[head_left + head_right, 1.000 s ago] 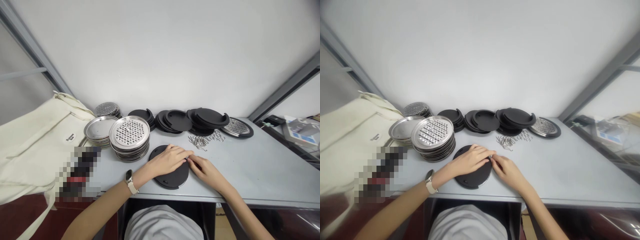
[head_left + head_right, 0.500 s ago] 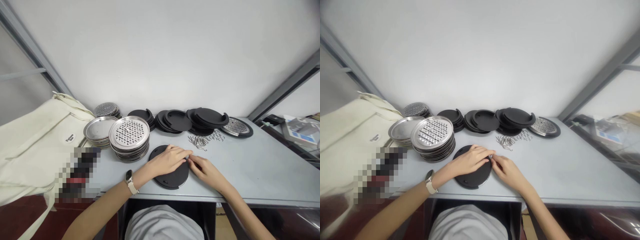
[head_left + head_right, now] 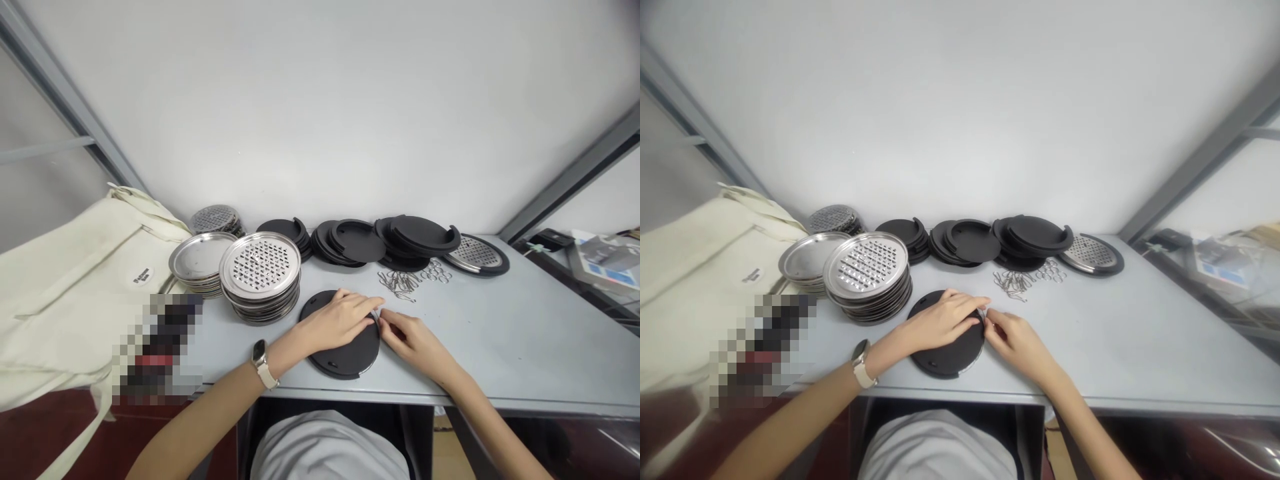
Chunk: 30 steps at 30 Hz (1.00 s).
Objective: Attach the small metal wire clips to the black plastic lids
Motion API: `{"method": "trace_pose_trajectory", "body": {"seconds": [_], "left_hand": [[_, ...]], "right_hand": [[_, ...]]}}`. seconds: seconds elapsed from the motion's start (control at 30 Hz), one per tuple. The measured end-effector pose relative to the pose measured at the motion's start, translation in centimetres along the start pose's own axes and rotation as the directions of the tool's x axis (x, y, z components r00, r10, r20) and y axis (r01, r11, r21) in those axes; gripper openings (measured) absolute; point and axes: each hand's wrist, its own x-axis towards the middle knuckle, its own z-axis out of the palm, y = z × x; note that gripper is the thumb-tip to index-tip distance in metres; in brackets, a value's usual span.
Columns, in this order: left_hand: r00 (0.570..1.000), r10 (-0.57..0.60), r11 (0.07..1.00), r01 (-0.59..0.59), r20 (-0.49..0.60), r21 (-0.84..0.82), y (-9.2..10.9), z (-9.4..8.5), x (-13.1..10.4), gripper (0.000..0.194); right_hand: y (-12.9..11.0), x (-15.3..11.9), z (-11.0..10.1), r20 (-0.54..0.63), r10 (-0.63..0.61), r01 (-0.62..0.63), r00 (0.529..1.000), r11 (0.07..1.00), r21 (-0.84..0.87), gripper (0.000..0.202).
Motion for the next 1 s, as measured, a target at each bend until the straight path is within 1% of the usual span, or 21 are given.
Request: {"method": "trace_pose_trajectory", "body": {"seconds": [0.3, 0.47, 0.7, 1.0], "left_hand": [[1.000, -0.017, 1.000, 0.017, -0.011, -0.009, 0.01, 0.03, -0.05, 0.034], [1.000, -0.026, 0.999, 0.026, -0.011, -0.020, 0.15, -0.13, -0.05, 0.032], [0.999, -0.051, 0.998, 0.051, -0.003, -0.024, 0.23, -0.19, 0.04, 0.036], [0.999, -0.028, 1.000, 0.028, -0.019, 0.006, 0.34, -0.47, 0.13, 0.032]], "right_hand": [[0.02, 0.04, 0.08, -0.038, -0.029, 0.027, 0.999, 0.999, -0.043, 0.023], [0.01, 0.14, 0.13, -0.055, -0.074, 0.068, 0.996, 0.992, -0.108, 0.024], [0.21, 0.19, 0.34, -0.092, -0.120, 0.101, 0.989, 0.977, -0.189, 0.024], [0.50, -0.01, 0.59, -0.134, -0.171, 0.135, 0.976, 0.961, -0.242, 0.024]]}}
